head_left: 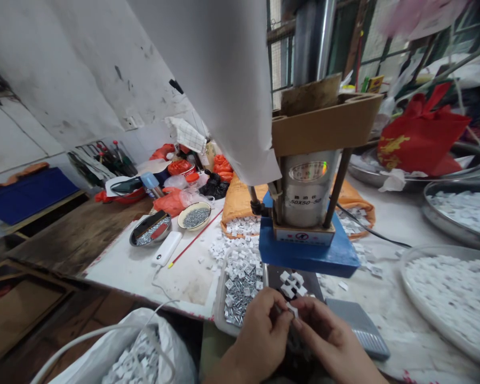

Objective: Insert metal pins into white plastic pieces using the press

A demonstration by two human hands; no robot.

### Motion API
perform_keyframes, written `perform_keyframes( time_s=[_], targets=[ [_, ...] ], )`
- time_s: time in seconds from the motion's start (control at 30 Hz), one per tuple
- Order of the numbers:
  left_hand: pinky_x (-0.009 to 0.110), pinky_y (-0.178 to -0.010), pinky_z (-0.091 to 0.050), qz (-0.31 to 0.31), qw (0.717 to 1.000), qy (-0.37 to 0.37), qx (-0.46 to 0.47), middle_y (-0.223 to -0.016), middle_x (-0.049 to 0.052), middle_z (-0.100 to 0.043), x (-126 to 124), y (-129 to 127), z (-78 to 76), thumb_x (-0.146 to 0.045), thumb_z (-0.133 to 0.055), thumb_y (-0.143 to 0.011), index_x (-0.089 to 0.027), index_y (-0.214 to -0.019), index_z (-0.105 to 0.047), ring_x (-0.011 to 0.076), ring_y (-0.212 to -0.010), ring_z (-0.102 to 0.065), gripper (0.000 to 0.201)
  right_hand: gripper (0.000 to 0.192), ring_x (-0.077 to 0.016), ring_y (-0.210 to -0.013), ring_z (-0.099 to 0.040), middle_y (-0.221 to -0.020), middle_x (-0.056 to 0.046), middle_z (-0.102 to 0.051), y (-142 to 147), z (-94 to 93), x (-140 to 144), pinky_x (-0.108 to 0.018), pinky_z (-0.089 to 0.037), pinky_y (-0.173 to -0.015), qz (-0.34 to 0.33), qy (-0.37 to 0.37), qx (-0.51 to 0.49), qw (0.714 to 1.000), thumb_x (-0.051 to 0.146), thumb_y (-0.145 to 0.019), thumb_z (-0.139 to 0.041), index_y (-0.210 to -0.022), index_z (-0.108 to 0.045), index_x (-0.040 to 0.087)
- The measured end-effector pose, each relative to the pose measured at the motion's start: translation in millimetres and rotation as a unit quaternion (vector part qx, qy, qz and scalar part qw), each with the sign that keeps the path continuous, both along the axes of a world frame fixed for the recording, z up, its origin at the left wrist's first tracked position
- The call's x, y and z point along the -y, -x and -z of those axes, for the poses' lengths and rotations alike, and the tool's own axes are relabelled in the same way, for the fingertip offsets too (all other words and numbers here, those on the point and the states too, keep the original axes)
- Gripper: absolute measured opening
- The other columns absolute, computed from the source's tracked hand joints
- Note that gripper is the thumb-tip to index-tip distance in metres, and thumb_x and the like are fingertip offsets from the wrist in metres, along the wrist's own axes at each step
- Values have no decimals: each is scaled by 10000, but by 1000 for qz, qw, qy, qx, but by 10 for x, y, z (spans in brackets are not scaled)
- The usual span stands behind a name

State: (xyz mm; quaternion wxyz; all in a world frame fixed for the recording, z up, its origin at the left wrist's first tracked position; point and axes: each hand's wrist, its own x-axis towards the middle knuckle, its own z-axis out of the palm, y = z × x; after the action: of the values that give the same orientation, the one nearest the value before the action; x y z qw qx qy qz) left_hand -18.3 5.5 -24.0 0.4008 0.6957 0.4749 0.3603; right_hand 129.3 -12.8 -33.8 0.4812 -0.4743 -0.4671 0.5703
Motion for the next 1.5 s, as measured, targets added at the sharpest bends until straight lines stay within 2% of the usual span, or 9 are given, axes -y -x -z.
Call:
perform_keyframes(
  time_s=[0.1, 0.2, 0.43, 0.63, 0.77, 1.1, 1.5],
  targets=[
    [215, -596, -378, 5, 996, 73, 41, -716, -26, -511, -16, 5, 22, -63, -509, -774, -180, -843, -504, 110, -646, -486, 136, 277, -193, -703, -605, -743, -29, -664, -5, -20, -11, -279, -491, -616, -11, 14, -25, 1000, 457, -710, -674, -845, -637, 218],
    [199, -553, -364, 25, 993, 93, 68, -674, -40, -492, -19, 6, 17, -97, -510, -806, -175, -871, -506, 95, -599, -469, 101, 303, -169, -650, -583, -685, -4, -632, -25, 2, -47, -261, -466, -580, -3, 32, -46, 998, 466, -683, -699, -826, -638, 206],
    [256, -708, -430, 26, 999, 3, 19, -888, 27, -603, 7, 2, -57, -33, -505, -777, -184, -969, -590, 151, -783, -547, 259, 337, -93, -487, -449, -612, 33, -579, -37, 67, -86, -211, -354, -461, -12, 63, -73, 995, 473, -648, -727, -808, -632, 191],
    [292, -746, -437, 25, 999, -32, -25, -891, 38, -620, 32, -8, -53, -37, -509, -769, -192, -944, -601, 175, -793, -560, 252, 331, -90, -487, -436, -633, 33, -574, -51, 96, -80, -209, -349, -457, -9, 63, -54, 997, 483, -664, -705, -810, -635, 195],
    [291, -760, -438, 34, 998, -51, -29, -904, 34, -625, 35, -11, -32, -22, -507, -758, -202, -958, -598, 173, -798, -557, 285, 367, -87, -470, -427, -619, 32, -575, -43, 92, -89, -211, -342, -452, 11, 61, -47, 997, 516, -611, -726, -761, -635, 192],
    [307, -785, -436, 39, 998, -41, -41, -926, 35, -625, 55, -21, -1, -22, -520, -745, -210, -986, -595, 181, -821, -566, 315, 447, -74, -417, -346, -456, 79, -449, -9, 9, -89, -204, -258, -425, 20, 110, -42, 993, 576, -555, -715, -737, -611, 182],
    [281, -706, -425, 50, 997, -24, -53, -918, 34, -620, 58, -24, 52, -53, -532, -752, -218, -1000, -600, 177, -786, -559, 305, 379, -68, -408, -342, -451, 84, -444, -27, 30, -59, -200, -262, -423, 21, 110, -17, 994, 531, -584, -694, -699, -591, 186]
  ],
)
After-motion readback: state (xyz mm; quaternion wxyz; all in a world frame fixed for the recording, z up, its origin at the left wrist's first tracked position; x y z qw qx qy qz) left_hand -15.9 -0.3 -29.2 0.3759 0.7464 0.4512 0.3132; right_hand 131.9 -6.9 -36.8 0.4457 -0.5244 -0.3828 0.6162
